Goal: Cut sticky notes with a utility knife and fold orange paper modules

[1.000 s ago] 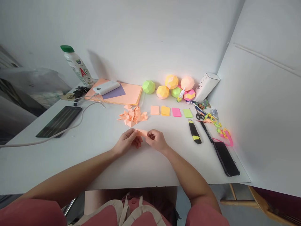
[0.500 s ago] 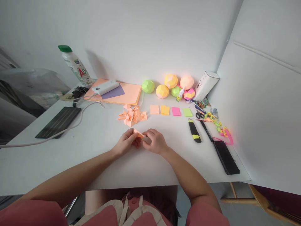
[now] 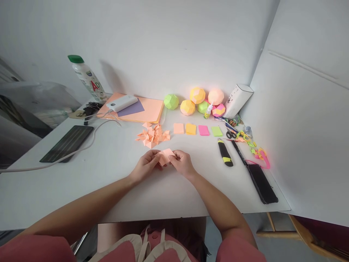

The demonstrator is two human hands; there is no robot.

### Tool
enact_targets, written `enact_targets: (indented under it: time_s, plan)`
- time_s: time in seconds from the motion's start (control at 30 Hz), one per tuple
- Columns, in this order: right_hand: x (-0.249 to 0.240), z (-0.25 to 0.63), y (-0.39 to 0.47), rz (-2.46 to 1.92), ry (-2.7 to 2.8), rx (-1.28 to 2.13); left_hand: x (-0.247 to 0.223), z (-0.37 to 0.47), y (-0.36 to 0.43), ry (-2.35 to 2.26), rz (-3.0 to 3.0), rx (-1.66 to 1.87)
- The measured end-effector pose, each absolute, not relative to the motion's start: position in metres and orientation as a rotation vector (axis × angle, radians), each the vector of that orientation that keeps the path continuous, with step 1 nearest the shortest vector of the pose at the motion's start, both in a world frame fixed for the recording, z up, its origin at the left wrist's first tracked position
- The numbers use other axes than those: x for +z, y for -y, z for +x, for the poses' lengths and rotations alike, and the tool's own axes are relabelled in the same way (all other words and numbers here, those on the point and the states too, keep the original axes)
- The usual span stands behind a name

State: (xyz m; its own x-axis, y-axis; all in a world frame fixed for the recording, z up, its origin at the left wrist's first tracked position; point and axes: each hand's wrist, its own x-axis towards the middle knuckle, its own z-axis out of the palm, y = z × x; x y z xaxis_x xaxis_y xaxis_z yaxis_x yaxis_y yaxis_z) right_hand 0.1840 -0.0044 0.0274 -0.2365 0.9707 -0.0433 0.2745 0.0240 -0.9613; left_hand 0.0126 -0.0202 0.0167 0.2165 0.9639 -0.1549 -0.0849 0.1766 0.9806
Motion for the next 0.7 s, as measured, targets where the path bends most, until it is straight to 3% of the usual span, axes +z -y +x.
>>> enact_targets:
  time_s: [0.27, 0.7]
  plan:
    - [0.0265, 0.1820, 0.0058, -1.210, 1.491, 1.427, 0.0225, 0.0126, 0.0187, -1.065, 1.109, 0.912]
    - [0.0241, 0.1842, 0.0056, -1.335, 1.833, 1.258, 0.0160, 0.0092, 0.0134, -1.045, 1.029, 0.957]
